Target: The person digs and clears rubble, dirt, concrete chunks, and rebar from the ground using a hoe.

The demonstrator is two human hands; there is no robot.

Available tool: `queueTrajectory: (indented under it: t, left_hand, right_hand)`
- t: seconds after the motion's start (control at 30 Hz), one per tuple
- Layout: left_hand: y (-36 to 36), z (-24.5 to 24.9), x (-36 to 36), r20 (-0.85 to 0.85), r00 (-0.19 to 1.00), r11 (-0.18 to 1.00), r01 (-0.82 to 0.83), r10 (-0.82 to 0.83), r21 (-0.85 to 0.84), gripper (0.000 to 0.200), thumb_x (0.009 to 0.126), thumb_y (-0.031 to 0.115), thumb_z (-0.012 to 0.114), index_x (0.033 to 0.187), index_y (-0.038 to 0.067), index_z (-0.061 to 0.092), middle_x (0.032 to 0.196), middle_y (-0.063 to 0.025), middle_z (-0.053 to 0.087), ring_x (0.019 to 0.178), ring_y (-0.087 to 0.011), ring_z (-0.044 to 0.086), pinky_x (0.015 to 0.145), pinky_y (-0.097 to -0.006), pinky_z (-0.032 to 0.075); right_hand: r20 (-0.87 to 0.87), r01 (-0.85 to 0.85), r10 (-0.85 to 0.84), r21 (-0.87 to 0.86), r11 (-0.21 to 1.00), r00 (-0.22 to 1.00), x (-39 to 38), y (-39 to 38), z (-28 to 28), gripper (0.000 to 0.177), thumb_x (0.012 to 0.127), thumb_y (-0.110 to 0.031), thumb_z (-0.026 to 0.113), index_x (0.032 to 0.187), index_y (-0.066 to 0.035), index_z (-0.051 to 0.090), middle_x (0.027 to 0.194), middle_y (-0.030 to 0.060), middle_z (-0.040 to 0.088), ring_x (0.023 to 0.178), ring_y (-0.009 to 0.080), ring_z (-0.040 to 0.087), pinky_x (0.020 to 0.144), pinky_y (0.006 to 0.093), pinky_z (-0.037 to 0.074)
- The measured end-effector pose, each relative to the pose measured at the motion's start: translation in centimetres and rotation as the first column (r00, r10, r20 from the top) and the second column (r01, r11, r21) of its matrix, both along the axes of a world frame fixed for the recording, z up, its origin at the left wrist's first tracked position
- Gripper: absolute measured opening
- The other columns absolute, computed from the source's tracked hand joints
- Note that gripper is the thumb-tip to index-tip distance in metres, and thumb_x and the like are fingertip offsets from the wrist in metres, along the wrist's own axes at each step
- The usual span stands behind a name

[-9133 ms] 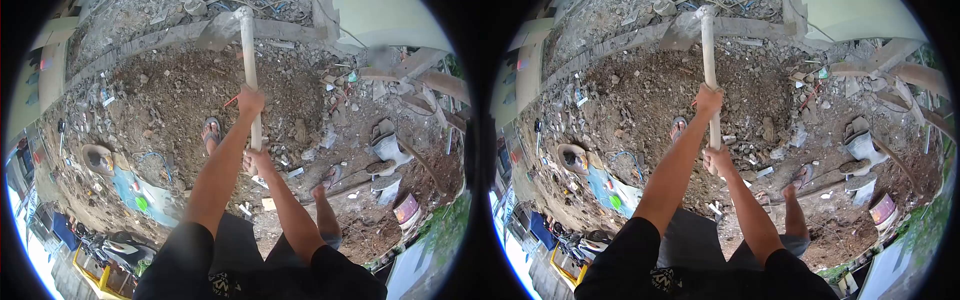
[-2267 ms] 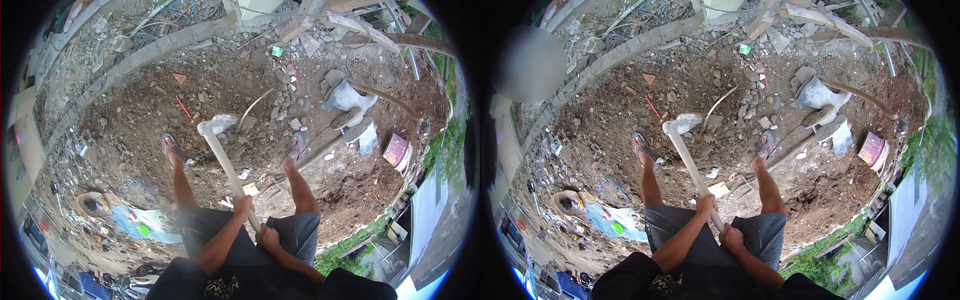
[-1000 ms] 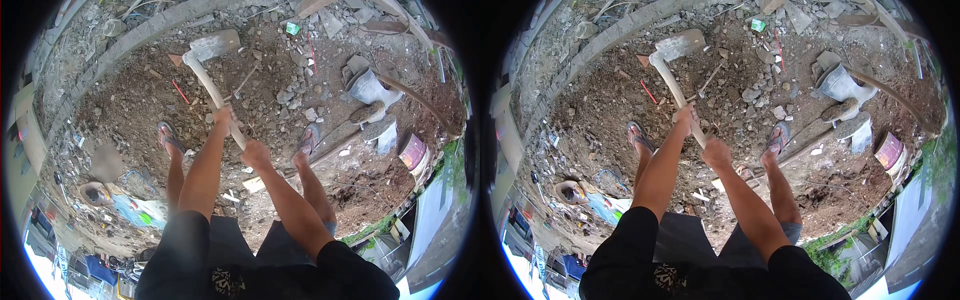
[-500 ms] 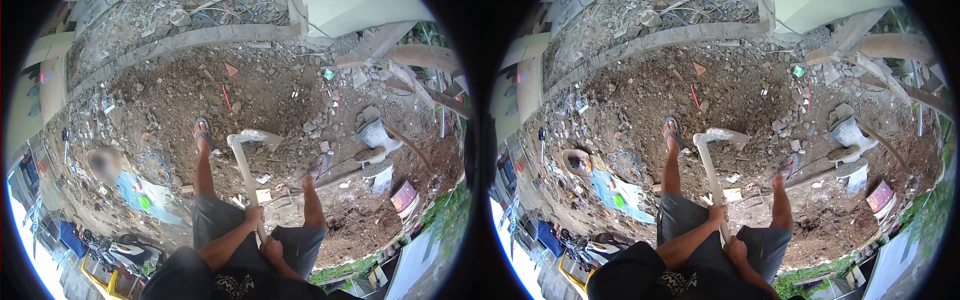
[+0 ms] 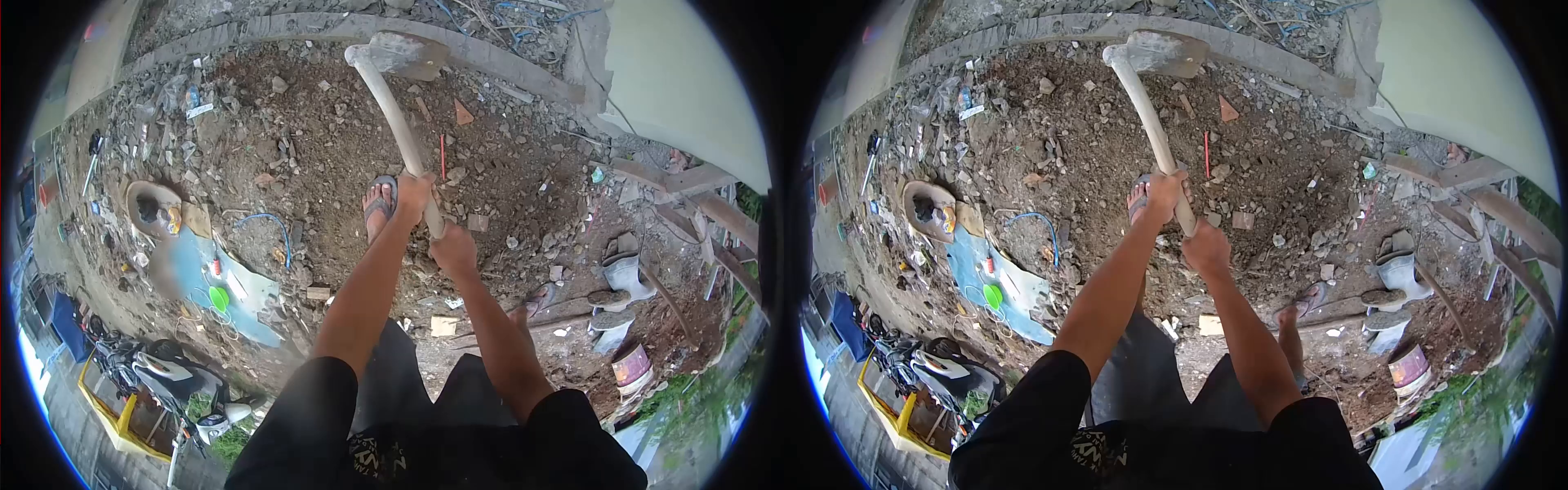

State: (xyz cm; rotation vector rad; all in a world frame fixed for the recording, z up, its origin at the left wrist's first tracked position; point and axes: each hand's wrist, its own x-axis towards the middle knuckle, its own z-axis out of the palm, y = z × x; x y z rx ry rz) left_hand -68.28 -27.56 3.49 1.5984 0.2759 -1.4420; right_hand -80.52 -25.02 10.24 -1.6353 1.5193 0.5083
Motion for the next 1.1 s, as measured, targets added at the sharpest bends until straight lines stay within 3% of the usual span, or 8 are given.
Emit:
queueTrajectory:
  t: [0.1, 0.23, 0.3, 0.4, 0.7, 0.83, 0.93, 1.1]
  left_hand:
    - [-0.5, -4.6, 3.1, 0.003, 0.993, 0.99, 0.114, -0.114, 0.086, 0.011, 0.084, 0.009, 0.059, 0.082, 0.003, 0.051, 0.061, -0.005, 0.049, 0.045, -0.0168, 0.05, 0.041, -0.0341, 0.045]
    - [3.8, -12.2, 6.2, -0.028, 0.979, 0.945, 0.204, -0.204, 0.255, 0.013, 0.085, 0.01, 0.058, 0.077, 0.004, 0.05, 0.058, -0.0044, 0.047, 0.044, -0.017, 0.047, 0.04, -0.0349, 0.043]
    - [8.0, -17.5, 5.8, 0.025, 0.934, 0.891, 0.332, -0.356, 0.31, 0.015, 0.085, 0.012, 0.056, 0.073, 0.005, 0.049, 0.056, -0.0039, 0.045, 0.043, -0.0169, 0.045, 0.04, -0.0345, 0.041]
    - [3.3, -8.5, 4.9, -0.094, 0.955, 0.869, 0.295, -0.281, 0.397, 0.019, 0.087, 0.014, 0.056, 0.07, 0.008, 0.048, 0.054, -0.0034, 0.043, 0.042, -0.017, 0.044, 0.039, -0.0343, 0.039]
    - [5.6, -8.4, 2.8, -0.201, 0.948, 0.905, 0.301, -0.248, 0.301, 0.015, 0.086, 0.012, 0.054, 0.074, 0.009, 0.045, 0.058, -0.0022, 0.041, 0.046, -0.0148, 0.041, 0.045, -0.034, 0.041]
    - [9.1, -5.2, -3.6, -0.178, 0.934, 0.877, 0.354, -0.31, 0.326, 0.022, 0.083, 0.01, 0.05, 0.065, 0.012, 0.039, 0.055, 0.0002, 0.035, 0.046, -0.0151, 0.036, 0.046, -0.0323, 0.04]
    - [13.7, -4.4, -9.3, -0.152, 0.881, 0.779, 0.467, -0.447, 0.418, 0.018, 0.082, 0.012, 0.053, 0.07, 0.011, 0.04, 0.06, -0.002, 0.039, 0.049, -0.0151, 0.039, 0.049, -0.0321, 0.042]
    - [20.3, -2.4, -20.7, -0.197, 0.836, 0.719, 0.542, -0.512, 0.434, 0.017, 0.083, 0.011, 0.051, 0.07, 0.01, 0.039, 0.06, -0.0025, 0.038, 0.048, -0.0153, 0.038, 0.048, -0.033, 0.042]
  right_hand:
    - [-0.102, -0.02, 0.028, 0.083, 0.996, 0.994, 5.3, -2.6, -1.5, 0.032, 0.074, -0.022, 0.068, 0.099, -0.003, 0.063, 0.099, 0.023, 0.067, 0.096, 0.0378, 0.065, 0.082, 0.0455, 0.054]
    - [-0.156, -0.001, 0.035, 0.213, 0.977, 0.987, 7.2, 0.6, -3.2, 0.035, 0.073, -0.014, 0.06, 0.106, -0.001, 0.062, 0.092, 0.0221, 0.068, 0.093, 0.0382, 0.066, 0.084, 0.0462, 0.052]
    - [-0.163, 0.122, -0.072, 0.315, 0.941, 0.984, 6.9, 2.6, -3.5, 0.033, 0.077, -0.021, 0.065, 0.104, -0.002, 0.066, 0.108, 0.0204, 0.066, 0.105, 0.0347, 0.063, 0.089, 0.0423, 0.052]
    - [-0.151, 0.103, -0.048, 0.387, 0.916, 0.987, 7.5, 1.3, -3.4, 0.036, 0.077, -0.022, 0.066, 0.106, -0.001, 0.065, 0.108, 0.0192, 0.066, 0.103, 0.0342, 0.064, 0.088, 0.0416, 0.052]
    - [-0.057, 0.074, -0.062, 0.242, 0.967, 0.996, 2.9, 3.7, -1.6, 0.034, 0.077, -0.021, 0.066, 0.106, -0.004, 0.066, 0.107, 0.0146, 0.068, 0.099, 0.0264, 0.067, 0.085, 0.0371, 0.055]
    - [-0.058, 0.154, -0.145, 0.223, 0.963, 0.988, -3.4, 9.4, -0.5, 0.033, 0.077, -0.02, 0.067, 0.105, -0.004, 0.066, 0.105, 0.0138, 0.069, 0.099, 0.0263, 0.067, 0.084, 0.0363, 0.055]
    - [-0.026, 0.313, -0.326, 0.365, 0.877, 0.945, -8.2, 15.0, 0.0, 0.036, 0.074, -0.019, 0.068, 0.106, -0.002, 0.065, 0.1, 0.018, 0.068, 0.096, 0.0292, 0.068, 0.081, 0.0396, 0.056]
    - [-0.027, 0.341, -0.356, 0.367, 0.866, 0.934, -19.9, 22.5, 0.7, 0.031, 0.076, -0.017, 0.066, 0.105, -0.004, 0.067, 0.106, 0.0141, 0.068, 0.101, 0.027, 0.067, 0.083, 0.0366, 0.055]
